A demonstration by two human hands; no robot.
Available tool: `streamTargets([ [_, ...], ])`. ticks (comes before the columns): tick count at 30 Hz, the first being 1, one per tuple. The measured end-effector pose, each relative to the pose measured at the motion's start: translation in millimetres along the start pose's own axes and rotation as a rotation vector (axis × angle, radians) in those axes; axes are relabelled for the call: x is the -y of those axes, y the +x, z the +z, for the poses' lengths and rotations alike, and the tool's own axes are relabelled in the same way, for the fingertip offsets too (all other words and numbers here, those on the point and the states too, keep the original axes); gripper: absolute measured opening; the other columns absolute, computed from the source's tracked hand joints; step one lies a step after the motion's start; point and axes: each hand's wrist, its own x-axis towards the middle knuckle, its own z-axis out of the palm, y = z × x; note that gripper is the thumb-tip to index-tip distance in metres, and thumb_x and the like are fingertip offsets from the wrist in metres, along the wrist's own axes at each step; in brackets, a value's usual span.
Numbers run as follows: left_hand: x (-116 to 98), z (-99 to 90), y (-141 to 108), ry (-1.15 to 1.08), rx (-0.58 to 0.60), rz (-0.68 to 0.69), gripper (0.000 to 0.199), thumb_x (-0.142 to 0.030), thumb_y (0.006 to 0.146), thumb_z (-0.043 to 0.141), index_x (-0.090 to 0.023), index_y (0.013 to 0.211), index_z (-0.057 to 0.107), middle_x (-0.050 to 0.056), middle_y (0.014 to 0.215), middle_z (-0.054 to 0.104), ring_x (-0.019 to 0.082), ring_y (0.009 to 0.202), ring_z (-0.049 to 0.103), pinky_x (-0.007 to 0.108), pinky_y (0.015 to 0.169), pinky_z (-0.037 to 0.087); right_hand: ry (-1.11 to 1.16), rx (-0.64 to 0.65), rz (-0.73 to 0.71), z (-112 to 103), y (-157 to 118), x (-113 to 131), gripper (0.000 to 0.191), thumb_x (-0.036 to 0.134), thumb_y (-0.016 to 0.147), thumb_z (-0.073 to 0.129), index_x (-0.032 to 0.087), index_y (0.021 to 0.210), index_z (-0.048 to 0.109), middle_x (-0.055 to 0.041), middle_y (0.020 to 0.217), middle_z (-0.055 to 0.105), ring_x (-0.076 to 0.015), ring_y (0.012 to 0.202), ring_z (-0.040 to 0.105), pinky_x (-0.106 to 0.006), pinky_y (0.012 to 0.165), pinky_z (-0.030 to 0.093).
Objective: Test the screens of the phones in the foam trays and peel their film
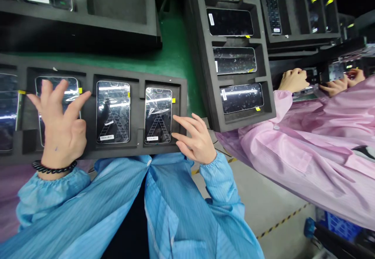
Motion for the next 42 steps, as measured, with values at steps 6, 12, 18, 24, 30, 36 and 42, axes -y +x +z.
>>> streamTargets([
  [6, 3, 1.3, 0, -0.006, 0.016, 0.015, 0.054, -0.044, 0.103, 0.024, -0.035, 0.155, 0.034, 0.003, 0.169, 0.017, 0.031, 0.159, 0.005, 0.063, 0.126, -0.006, -0.046, -0.122, 0.264, 20, 38, -18, 0.040, 0.035, 0.104, 0.034, 0.029, 0.126, 0.067, -0.0036, 0.156, 0.044, -0.0302, 0.139, 0.045, -0.059, 0.119, 0.033],
  [12, 5, 2.2, 0, -0.008, 0.024, 0.019, 0.055, -0.044, 0.103, 0.024, -0.034, 0.156, 0.033, 0.004, 0.169, 0.016, 0.033, 0.158, 0.005, 0.065, 0.125, -0.005, -0.213, -0.053, 0.312, 36, 71, -29, 0.037, 0.033, 0.103, 0.042, 0.025, 0.132, 0.064, -0.0079, 0.160, 0.037, -0.0310, 0.144, 0.038, -0.056, 0.124, 0.023],
  [18, 12, 10.0, -1, -0.055, -0.038, 0.062, 0.057, -0.052, 0.102, 0.024, -0.033, 0.154, 0.037, 0.006, 0.168, 0.020, 0.034, 0.158, 0.008, 0.066, 0.123, -0.006, -0.326, -0.081, 0.266, 38, 71, -28, 0.034, 0.033, 0.104, 0.043, 0.025, 0.125, 0.068, -0.0088, 0.156, 0.046, -0.0274, 0.138, 0.045, -0.056, 0.122, 0.027],
  [24, 13, 8.6, -1, -0.062, -0.027, 0.060, 0.055, -0.050, 0.103, 0.027, -0.033, 0.154, 0.037, 0.006, 0.168, 0.019, 0.033, 0.158, 0.007, 0.065, 0.124, -0.006, -0.289, -0.089, 0.181, 37, 64, -22, 0.034, 0.035, 0.104, 0.044, 0.025, 0.121, 0.071, -0.0096, 0.154, 0.049, -0.0265, 0.135, 0.048, -0.055, 0.121, 0.029],
  [30, 14, 8.0, -2, -0.053, -0.027, 0.065, 0.055, -0.048, 0.103, 0.028, -0.031, 0.154, 0.038, 0.007, 0.168, 0.019, 0.034, 0.158, 0.006, 0.066, 0.123, -0.006, -0.280, -0.049, 0.100, 35, 55, -13, 0.033, 0.036, 0.103, 0.044, 0.027, 0.120, 0.071, -0.0069, 0.153, 0.050, -0.0259, 0.135, 0.049, -0.056, 0.120, 0.030],
  [36, 12, 7.7, -1, -0.064, -0.033, 0.065, 0.055, -0.050, 0.103, 0.027, -0.034, 0.154, 0.037, 0.006, 0.168, 0.020, 0.034, 0.158, 0.007, 0.067, 0.123, -0.005, -0.234, -0.033, 0.002, 36, 46, -1, 0.033, 0.034, 0.103, 0.044, 0.024, 0.120, 0.071, -0.0105, 0.151, 0.053, -0.0261, 0.133, 0.050, -0.055, 0.121, 0.029],
  [42, 14, 8.2, -1, -0.056, -0.033, 0.065, 0.056, -0.051, 0.103, 0.026, -0.032, 0.154, 0.038, 0.008, 0.168, 0.020, 0.035, 0.158, 0.007, 0.069, 0.122, -0.005, -0.172, 0.007, -0.068, 37, 37, 12, 0.032, 0.035, 0.102, 0.046, 0.024, 0.116, 0.072, -0.0092, 0.150, 0.055, -0.0261, 0.131, 0.053, -0.056, 0.122, 0.026],
])
